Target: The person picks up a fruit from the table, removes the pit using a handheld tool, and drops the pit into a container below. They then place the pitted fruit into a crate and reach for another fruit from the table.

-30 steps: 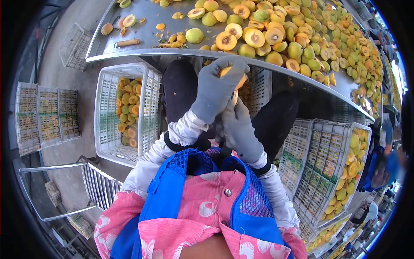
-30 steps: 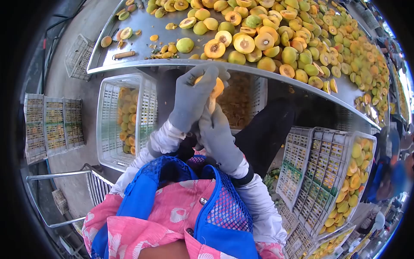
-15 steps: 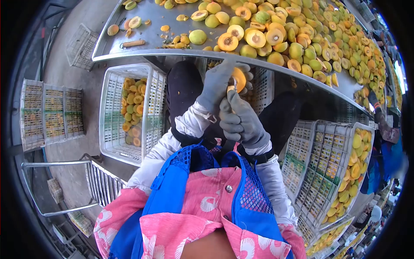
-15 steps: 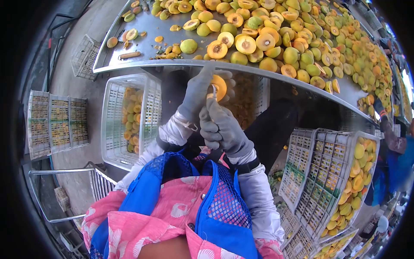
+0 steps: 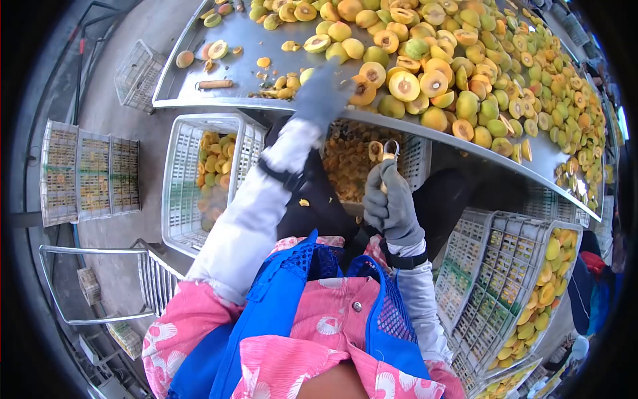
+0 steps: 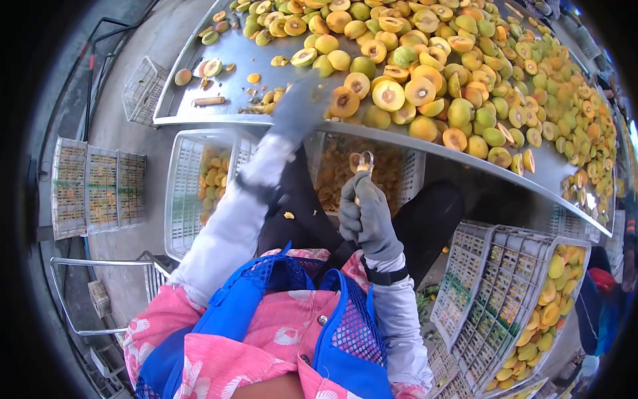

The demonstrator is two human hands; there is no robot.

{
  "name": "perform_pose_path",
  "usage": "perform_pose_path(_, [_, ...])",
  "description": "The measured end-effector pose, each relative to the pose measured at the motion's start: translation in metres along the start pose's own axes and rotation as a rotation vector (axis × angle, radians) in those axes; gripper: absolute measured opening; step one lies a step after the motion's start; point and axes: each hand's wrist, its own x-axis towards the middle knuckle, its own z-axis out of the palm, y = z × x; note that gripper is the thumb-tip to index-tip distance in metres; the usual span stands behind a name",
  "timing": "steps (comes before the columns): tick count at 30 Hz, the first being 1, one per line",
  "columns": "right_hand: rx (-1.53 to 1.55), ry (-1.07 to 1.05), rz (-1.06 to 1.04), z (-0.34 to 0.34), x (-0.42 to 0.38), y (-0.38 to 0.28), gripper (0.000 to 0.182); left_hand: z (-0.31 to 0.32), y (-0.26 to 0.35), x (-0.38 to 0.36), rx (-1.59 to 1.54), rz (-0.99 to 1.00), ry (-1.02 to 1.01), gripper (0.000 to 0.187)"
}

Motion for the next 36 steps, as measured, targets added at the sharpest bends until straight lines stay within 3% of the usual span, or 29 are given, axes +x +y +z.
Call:
perform_pose_path(2, [-0.228,0.262,-0.109,0.002,-0.001,-0.001,0.031,0.016,0.018,0.021,0.179,0.044,-0.108,0.046])
perform_pose_path(3, [-0.226,0.267,-0.115,-0.001,0.002,0.001,0.031,0.023,0.018,0.028,0.234,0.070,-0.229,0.048])
perform_pose_path(5, [-0.590,0.326,-0.256,-0.001,0.007,0.000,0.037,0.028,0.019,0.036,0.289,0.109,-0.345,0.049])
perform_pose_path(7, [-0.497,0.316,-0.230,0.007,0.001,-0.005,0.037,0.020,0.011,0.026,-0.001,-0.135,-0.236,0.052])
perform_pose_path(8, [-0.480,0.297,-0.266,0.016,0.001,-0.009,0.033,0.010,0.013,0.016,-0.396,-0.275,-0.264,0.046])
perform_pose_path(9, [-0.461,0.280,-0.303,0.021,0.003,-0.010,0.029,0.005,0.015,0.004,-0.394,-0.282,-0.271,0.046])
perform_pose_path(11, [-0.533,0.258,-0.323,0.024,0.012,-0.004,0.029,-0.003,0.022,-0.020,-1.177,-0.172,-0.197,0.035])
perform_pose_path(12, [-0.575,0.265,-0.343,0.035,0.012,-0.002,0.029,-0.013,0.030,-0.033,-1.181,-0.176,-0.196,0.035])
perform_pose_path(14, [-0.619,0.281,-0.359,0.049,0.010,0.001,0.027,-0.032,0.043,-0.055,-1.419,-0.127,-0.414,0.032])
perform_pose_path(17, [-0.672,0.323,-0.501,0.058,0.008,0.008,0.024,-0.038,0.044,-0.065,-1.423,-0.163,-0.447,0.039])
perform_pose_path(21, [-0.591,0.383,-0.543,0.074,-0.003,0.014,0.023,-0.043,0.059,-0.079,-1.471,-0.235,-0.413,0.044])
perform_pose_path(23, [-0.694,0.360,-0.692,0.067,-0.001,0.019,0.020,-0.044,0.067,-0.083,-1.455,-0.186,-0.378,0.045])
perform_pose_path(25, [-0.704,0.373,-0.709,0.068,-0.003,0.020,0.019,-0.045,0.074,-0.087,-1.439,-0.143,-0.340,0.046])
perform_pose_path(27, [-0.712,0.384,-0.720,0.069,-0.002,0.022,0.017,-0.046,0.080,-0.091,-1.441,-0.109,-0.279,0.042])
perform_pose_path(29, [-0.922,0.423,-1.023,0.067,0.003,0.026,0.017,-0.049,0.092,-0.097,-1.395,-0.090,-0.179,0.035])
perform_pose_path(33, [-1.071,0.484,-1.136,0.069,0.004,0.026,0.017,-0.058,0.103,-0.101,-1.304,-0.063,-0.020,0.023])
perform_pose_path(36, [-1.068,0.429,-1.162,0.068,0.001,0.027,0.019,-0.064,0.106,-0.101,-1.319,-0.092,-0.079,0.022])
